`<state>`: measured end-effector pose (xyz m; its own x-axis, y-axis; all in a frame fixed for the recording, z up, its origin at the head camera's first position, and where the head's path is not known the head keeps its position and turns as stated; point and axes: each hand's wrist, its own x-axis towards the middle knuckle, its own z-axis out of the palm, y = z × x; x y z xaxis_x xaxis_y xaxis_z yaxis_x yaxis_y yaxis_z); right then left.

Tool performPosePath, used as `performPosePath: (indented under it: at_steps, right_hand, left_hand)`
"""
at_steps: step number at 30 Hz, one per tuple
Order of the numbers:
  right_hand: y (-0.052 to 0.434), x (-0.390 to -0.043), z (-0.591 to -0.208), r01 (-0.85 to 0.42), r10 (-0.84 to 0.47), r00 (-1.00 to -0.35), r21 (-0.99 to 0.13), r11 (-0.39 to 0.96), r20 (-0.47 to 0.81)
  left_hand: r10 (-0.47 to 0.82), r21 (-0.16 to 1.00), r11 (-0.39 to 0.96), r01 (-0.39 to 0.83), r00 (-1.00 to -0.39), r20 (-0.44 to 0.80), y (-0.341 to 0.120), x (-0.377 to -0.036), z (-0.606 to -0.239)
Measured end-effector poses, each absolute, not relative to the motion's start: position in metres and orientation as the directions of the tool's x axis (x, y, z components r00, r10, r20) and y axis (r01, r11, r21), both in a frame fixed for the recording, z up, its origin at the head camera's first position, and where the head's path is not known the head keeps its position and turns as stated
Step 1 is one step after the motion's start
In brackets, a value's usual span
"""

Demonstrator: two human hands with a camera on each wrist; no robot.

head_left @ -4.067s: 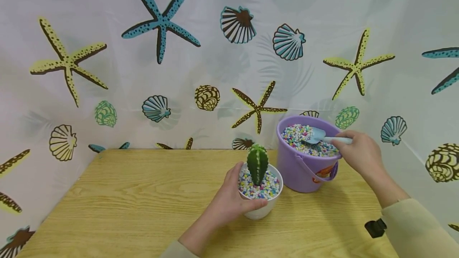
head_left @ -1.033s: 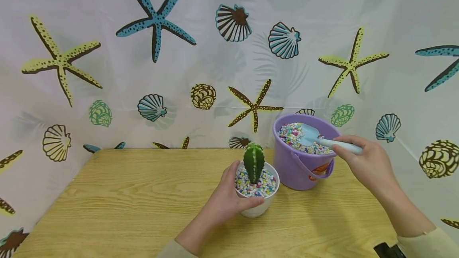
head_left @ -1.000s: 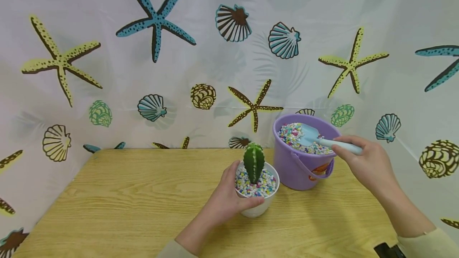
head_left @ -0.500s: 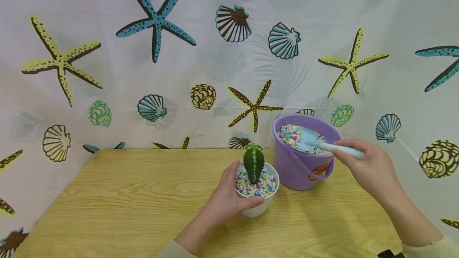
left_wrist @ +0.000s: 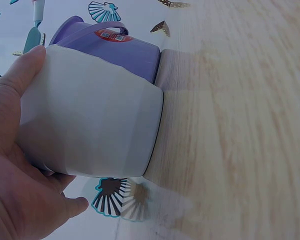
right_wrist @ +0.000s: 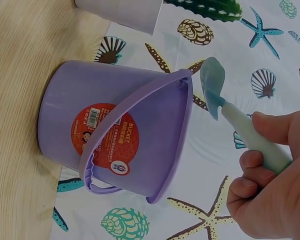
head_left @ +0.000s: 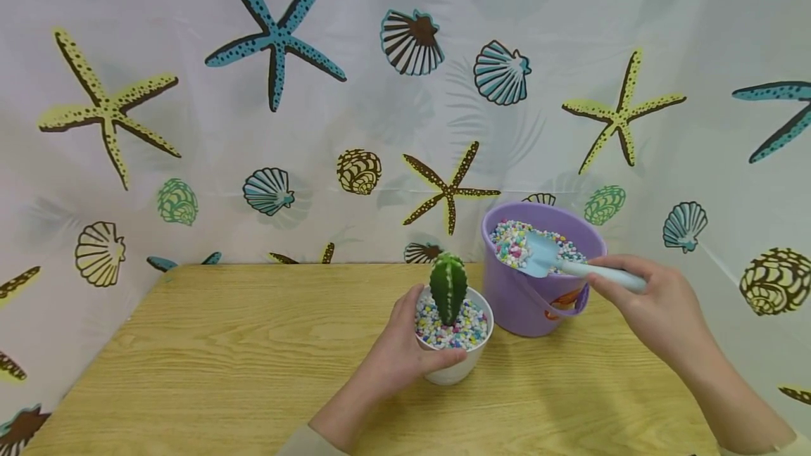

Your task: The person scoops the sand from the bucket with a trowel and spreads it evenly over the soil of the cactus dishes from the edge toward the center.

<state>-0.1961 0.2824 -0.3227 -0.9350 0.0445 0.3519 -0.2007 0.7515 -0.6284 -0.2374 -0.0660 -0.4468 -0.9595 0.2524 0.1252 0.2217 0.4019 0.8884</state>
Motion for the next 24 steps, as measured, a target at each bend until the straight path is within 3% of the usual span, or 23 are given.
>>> performPosePath:
  at_steps: [24]
  right_hand:
    - [0.275, -0.173, -0.331, -0.232, 0.014, -0.929, -0.611, 0.757, 0.371]
  left_hand:
    - [0.257, 0.889, 0.398, 0.226, -0.958, 0.128, -0.065, -0.237, -0.446]
